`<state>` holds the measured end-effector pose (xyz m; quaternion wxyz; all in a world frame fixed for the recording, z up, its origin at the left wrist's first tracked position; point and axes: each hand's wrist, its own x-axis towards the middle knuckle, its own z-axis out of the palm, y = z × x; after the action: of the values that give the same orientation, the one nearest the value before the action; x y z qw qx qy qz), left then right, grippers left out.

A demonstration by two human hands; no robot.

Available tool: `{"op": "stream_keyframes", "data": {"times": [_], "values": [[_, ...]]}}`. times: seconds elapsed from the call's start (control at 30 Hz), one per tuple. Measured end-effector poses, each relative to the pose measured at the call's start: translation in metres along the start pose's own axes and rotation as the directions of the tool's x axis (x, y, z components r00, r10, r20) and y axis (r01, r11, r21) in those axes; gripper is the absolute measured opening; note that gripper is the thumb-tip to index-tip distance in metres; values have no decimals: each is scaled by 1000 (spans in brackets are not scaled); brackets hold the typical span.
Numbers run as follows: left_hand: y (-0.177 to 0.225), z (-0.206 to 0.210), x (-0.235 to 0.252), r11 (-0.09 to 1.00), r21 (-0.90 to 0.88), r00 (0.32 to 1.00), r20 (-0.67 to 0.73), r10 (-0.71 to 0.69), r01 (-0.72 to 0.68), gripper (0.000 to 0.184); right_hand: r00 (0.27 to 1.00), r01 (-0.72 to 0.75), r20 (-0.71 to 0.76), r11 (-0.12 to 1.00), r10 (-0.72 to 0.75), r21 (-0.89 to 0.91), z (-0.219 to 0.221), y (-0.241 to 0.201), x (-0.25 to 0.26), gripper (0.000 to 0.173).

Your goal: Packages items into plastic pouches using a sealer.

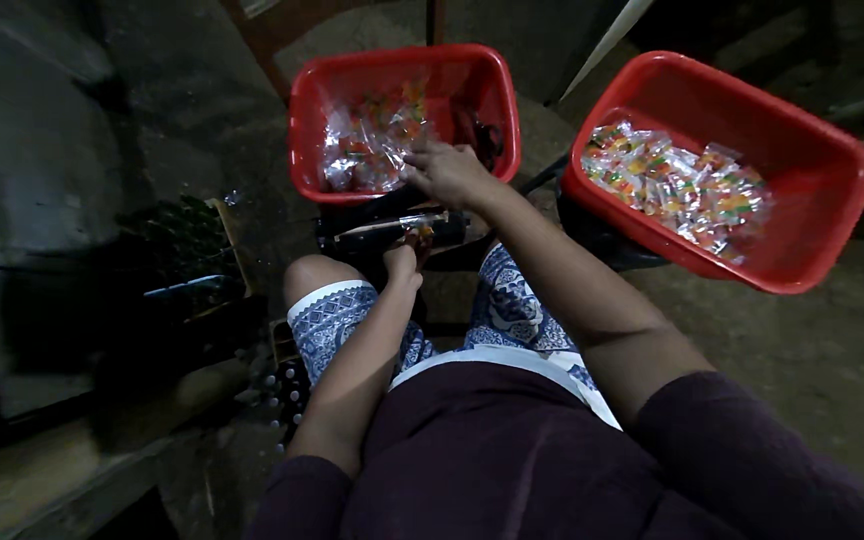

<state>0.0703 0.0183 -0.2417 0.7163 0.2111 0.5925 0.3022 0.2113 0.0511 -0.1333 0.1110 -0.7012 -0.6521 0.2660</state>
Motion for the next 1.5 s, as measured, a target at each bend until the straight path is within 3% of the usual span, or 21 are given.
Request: {"op": "stream_keyframes", "data": {"times": [0.2,0.47,0.67,1.5], "values": [[1,0,-1,1000,24,1000,3,-4,4,22,995,-96,-13,995,95,-24,55,32,6,52],[2,1,0,1000,11,1000,9,-15,15,28,991,-124,-48,992,124,14,73,40,4,50],[2,-1,-1,999,41,999,20,-28,27,28,978,-120,-176,993,116,-14,94,50,5,46],[5,-2,0,999,14,999,13,-37,37,30,984,-117,-136,993,119,22,91,55,7,47]]}}
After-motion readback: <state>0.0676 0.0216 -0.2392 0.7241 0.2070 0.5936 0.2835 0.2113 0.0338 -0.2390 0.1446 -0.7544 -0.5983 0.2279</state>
